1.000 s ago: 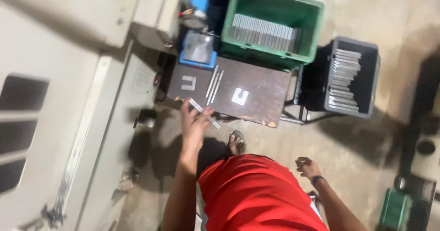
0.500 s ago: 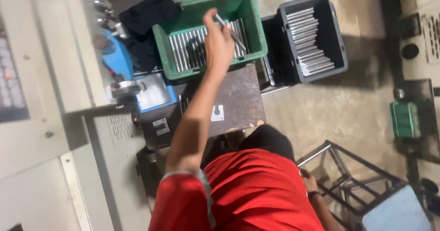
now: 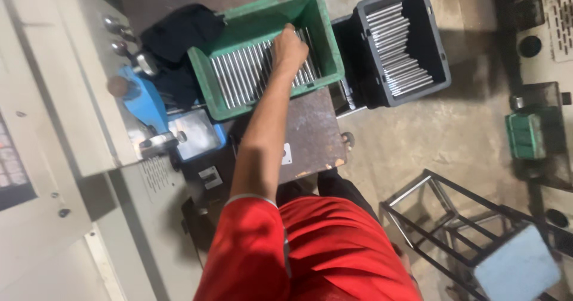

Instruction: The person picks up metal rods from a green bin and places them on a metal surface. They then open a machine door, insert a rod into the machine, and close the door. The person repeats this process with additional rods.

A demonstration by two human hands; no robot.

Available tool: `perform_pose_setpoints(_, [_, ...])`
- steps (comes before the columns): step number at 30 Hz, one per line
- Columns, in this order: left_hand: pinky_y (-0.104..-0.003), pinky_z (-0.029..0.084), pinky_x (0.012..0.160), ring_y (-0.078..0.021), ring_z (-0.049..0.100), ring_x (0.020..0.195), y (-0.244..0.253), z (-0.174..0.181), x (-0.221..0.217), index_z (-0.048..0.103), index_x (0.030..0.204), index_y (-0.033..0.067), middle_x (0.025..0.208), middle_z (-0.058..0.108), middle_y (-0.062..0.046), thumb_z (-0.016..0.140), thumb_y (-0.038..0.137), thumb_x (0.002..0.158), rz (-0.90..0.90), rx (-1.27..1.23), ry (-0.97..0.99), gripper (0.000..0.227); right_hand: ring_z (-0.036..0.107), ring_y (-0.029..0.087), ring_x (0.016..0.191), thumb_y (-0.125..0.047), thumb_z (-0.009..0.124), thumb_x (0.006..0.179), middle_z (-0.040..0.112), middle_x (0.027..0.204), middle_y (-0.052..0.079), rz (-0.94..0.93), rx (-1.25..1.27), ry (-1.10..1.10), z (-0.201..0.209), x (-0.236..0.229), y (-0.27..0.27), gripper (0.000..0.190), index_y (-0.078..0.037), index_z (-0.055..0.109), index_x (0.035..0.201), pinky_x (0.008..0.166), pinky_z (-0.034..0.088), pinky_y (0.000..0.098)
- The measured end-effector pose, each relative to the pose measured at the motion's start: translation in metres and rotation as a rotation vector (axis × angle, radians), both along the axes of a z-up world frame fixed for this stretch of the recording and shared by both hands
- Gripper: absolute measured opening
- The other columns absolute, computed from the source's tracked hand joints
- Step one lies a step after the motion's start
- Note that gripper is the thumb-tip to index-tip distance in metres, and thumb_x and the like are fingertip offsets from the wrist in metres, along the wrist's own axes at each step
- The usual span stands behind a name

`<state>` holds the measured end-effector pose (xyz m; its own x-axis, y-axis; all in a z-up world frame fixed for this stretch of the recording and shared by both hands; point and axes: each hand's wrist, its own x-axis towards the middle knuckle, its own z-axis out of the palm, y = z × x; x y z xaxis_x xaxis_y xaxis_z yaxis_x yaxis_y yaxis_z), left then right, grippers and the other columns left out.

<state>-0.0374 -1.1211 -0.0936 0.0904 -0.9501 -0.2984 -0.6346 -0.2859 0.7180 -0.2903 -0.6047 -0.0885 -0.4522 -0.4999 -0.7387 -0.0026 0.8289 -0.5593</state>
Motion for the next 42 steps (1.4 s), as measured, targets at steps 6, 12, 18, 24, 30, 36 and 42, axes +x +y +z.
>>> perform_pose_setpoints(6, [-0.044, 0.064, 0.077, -0.0366, 0.078, 0.087, 0.005, 0.013, 0.008, 0.058, 0.135, 0.0033, 0.097, 0.073, -0.023, 0.065, 0.006, 0.084, 0.035, -0.030, 0.089, 0.052, 0.066, 0.025, 0.115, -0.025, 0.065, 0.098, 0.072, 0.124, 0.018, -0.053, -0.008, 0.005, -0.019, -0.018, 0.021, 0.042, 0.003, 0.066, 0.130, 0.098, 0.050, 0.0358])
perform_pose_setpoints(12, [-0.037, 0.055, 0.067, -0.0232, 0.069, 0.072, 0.065, 0.050, 0.024, 0.062, 0.135, 0.0012, 0.081, 0.073, -0.017, 0.071, 0.012, 0.096, 0.087, -0.448, 0.276, 0.042, 0.066, 0.026, 0.114, -0.025, 0.068, 0.093, 0.072, 0.126, 0.018, 0.054, 0.044, 0.013, -0.012, -0.022, -0.002, 0.047, 0.003, 0.065, 0.131, 0.097, 0.052, 0.0375])
perform_pose_setpoints(18, [-0.034, 0.058, 0.066, -0.0213, 0.073, 0.077, 0.219, 0.068, 0.049, 0.069, 0.114, 0.0064, 0.090, 0.075, -0.013, 0.070, 0.018, 0.100, 0.000, -0.482, 0.262, 0.018, 0.066, 0.028, 0.115, -0.024, 0.066, 0.093, 0.070, 0.127, 0.020, 0.077, 0.054, -0.009, -0.026, -0.023, -0.002, 0.048, 0.003, 0.063, 0.133, 0.097, 0.051, 0.0383])
perform_pose_setpoints(24, [-0.049, 0.059, 0.072, -0.0373, 0.073, 0.082, 0.301, 0.039, 0.072, 0.067, 0.119, 0.0083, 0.108, 0.074, -0.018, 0.061, 0.025, 0.098, -0.265, -0.071, -0.073, 0.028, 0.067, 0.029, 0.112, -0.023, 0.064, 0.094, 0.071, 0.126, 0.019, 0.347, -0.040, -0.034, -0.058, -0.042, -0.006, 0.047, 0.000, 0.063, 0.134, 0.094, 0.053, 0.0393])
perform_pose_setpoints(30, [-0.050, 0.059, 0.071, -0.0384, 0.073, 0.079, 0.307, 0.030, 0.095, 0.064, 0.125, 0.0116, 0.113, 0.070, -0.018, 0.058, 0.028, 0.100, -0.204, 0.113, -0.211, 0.031, 0.069, 0.030, 0.106, -0.027, 0.063, 0.096, 0.073, 0.119, 0.021, 0.527, 0.076, 0.214, -0.080, -0.066, -0.032, 0.046, -0.002, 0.067, 0.134, 0.089, 0.052, 0.0413])
perform_pose_setpoints(36, [-0.050, 0.057, 0.070, -0.0369, 0.072, 0.085, 0.285, 0.042, 0.100, 0.067, 0.121, 0.0121, 0.108, 0.072, -0.014, 0.063, 0.029, 0.098, -0.174, -0.144, -0.236, 0.029, 0.075, 0.028, 0.095, -0.029, 0.067, 0.101, 0.078, 0.105, 0.018, 0.386, 0.121, 0.314, -0.074, -0.073, -0.061, 0.040, -0.002, 0.073, 0.129, 0.079, 0.054, 0.0394])
perform_pose_setpoints(42, [-0.047, 0.057, 0.073, -0.0370, 0.072, 0.087, 0.259, 0.059, 0.050, 0.069, 0.120, 0.0103, 0.108, 0.072, -0.014, 0.065, 0.027, 0.097, -0.287, -0.165, -0.092, 0.028, 0.073, 0.020, 0.090, -0.018, 0.068, 0.098, 0.073, 0.105, 0.016, 0.089, -0.181, 0.144, -0.100, -0.139, -0.078, 0.036, 0.002, 0.065, 0.128, 0.073, 0.057, 0.0316])
